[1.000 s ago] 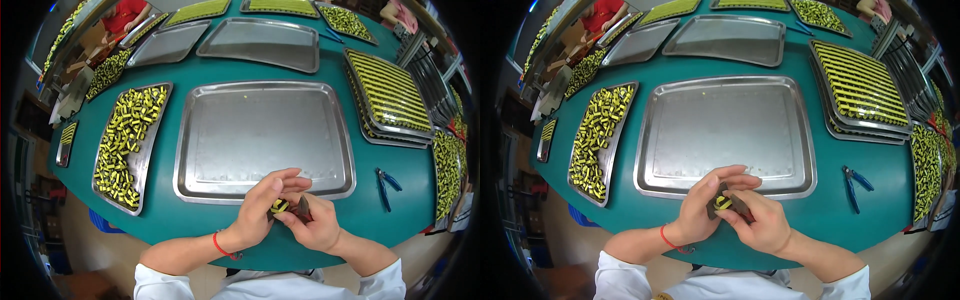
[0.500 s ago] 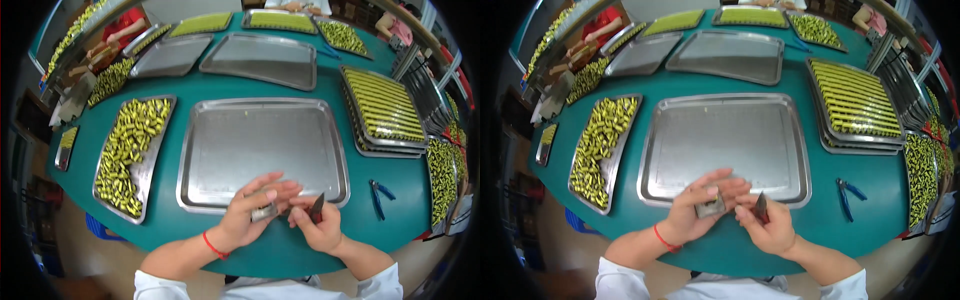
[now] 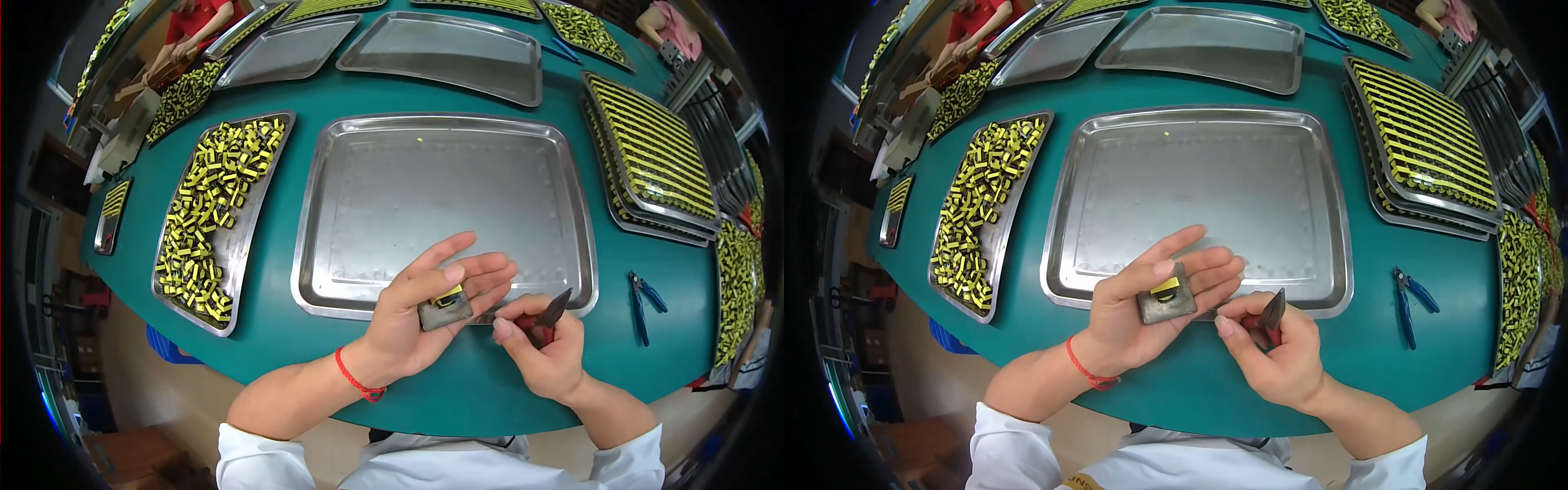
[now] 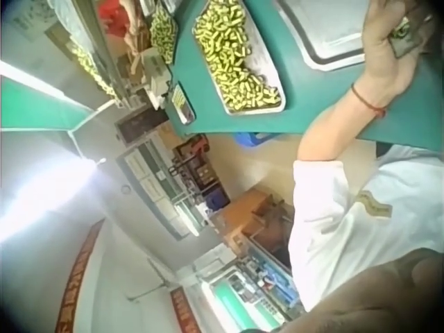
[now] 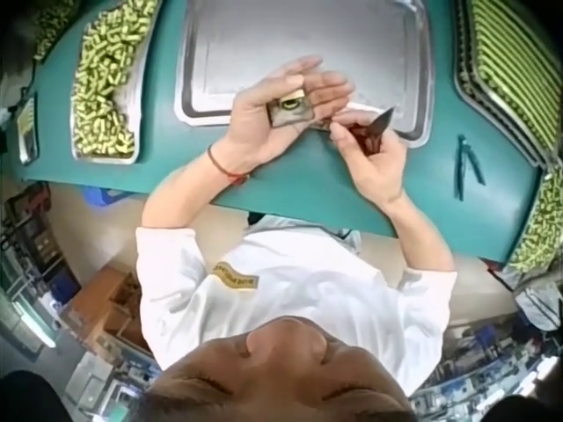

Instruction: The person assembles electrical components using pliers at a factory workbench.

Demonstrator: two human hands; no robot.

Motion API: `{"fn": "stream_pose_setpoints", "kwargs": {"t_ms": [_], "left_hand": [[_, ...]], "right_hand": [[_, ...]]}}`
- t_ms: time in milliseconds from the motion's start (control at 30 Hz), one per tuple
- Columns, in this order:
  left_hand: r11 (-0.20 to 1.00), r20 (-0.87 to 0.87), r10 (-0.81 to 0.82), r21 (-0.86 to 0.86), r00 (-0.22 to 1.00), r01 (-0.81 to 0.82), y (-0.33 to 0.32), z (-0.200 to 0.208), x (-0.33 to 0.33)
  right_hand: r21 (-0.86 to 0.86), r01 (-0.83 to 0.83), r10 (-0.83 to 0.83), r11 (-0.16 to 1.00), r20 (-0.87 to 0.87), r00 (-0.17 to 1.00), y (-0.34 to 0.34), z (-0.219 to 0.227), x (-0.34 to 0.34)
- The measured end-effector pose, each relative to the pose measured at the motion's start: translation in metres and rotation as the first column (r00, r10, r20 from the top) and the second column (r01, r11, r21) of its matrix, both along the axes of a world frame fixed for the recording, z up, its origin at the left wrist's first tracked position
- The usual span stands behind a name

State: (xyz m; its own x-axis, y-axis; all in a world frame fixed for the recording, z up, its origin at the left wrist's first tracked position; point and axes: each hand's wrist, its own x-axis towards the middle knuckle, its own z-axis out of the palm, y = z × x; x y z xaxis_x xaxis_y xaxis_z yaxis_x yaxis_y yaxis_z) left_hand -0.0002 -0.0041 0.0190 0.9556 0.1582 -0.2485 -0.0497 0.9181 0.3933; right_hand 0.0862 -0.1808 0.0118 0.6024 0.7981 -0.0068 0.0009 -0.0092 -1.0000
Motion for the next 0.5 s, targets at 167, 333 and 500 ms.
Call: {"fn": "stream_pose_setpoints", "kwargs": {"t_ms": [167,333,500], "left_hand": [[0.999,-0.024,-0.011,0.034,1.000,0.012,-0.0027,0.0021,-0.0030],[0.999,-0.021,-0.007,0.042,1.000,0.008,-0.0013,-0.0009,-0.0016],[0.999,-0.029,0.032,0.038,0.999,-0.031,-0.0022,0.0039,-0.0038]], "right_hand": [[-0.034,-0.001,0.004,0.999,0.080,0.997,0.0005,0.0013,-0.0025],[-0.012,-0.023,0.024,1.000,0.111,0.994,0.0031,0.0028,-0.0017],[-0.044,-0.028,0.033,0.999,0.125,0.992,0.0014,0.0031,-0.0024]]}}
